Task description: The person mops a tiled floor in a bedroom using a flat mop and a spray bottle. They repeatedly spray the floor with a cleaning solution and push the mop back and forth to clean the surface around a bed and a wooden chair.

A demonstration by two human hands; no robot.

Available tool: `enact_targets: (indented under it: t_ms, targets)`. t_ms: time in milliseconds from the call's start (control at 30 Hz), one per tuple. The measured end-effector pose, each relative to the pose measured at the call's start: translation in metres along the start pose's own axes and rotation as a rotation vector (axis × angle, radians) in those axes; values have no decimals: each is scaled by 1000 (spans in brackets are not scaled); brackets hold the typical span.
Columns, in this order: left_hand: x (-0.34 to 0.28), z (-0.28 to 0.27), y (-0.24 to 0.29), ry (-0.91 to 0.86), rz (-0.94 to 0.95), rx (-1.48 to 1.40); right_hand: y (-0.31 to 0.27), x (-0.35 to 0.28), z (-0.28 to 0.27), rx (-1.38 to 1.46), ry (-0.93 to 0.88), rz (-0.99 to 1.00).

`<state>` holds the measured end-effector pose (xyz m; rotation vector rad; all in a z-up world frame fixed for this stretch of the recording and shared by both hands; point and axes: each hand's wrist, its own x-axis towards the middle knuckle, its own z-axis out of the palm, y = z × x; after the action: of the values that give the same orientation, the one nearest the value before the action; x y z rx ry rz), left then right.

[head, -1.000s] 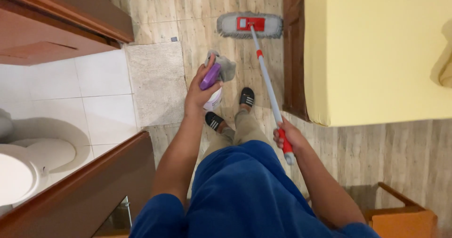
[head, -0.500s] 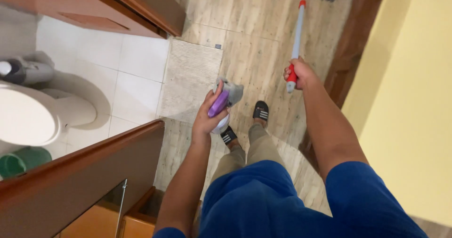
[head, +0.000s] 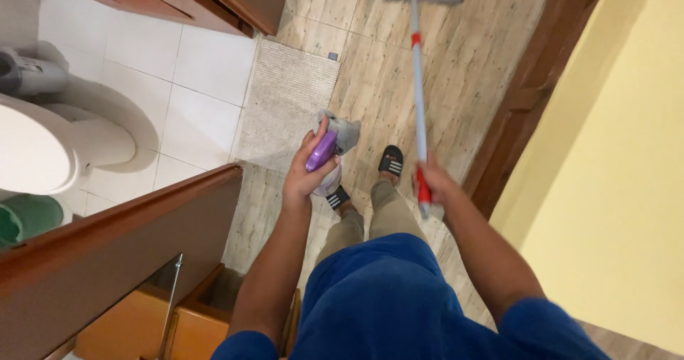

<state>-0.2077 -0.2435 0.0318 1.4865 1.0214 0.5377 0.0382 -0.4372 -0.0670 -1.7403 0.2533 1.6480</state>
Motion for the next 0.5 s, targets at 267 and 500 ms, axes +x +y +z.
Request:
enact_targets:
  t_ms: [267, 500]
  targets:
    - [-19, -31, -10, 33, -8, -23, 12, -60, 27, -75, -148, 58]
    - [-46, -46, -31, 250, -33, -90, -71, 123, 64, -208, -200, -76]
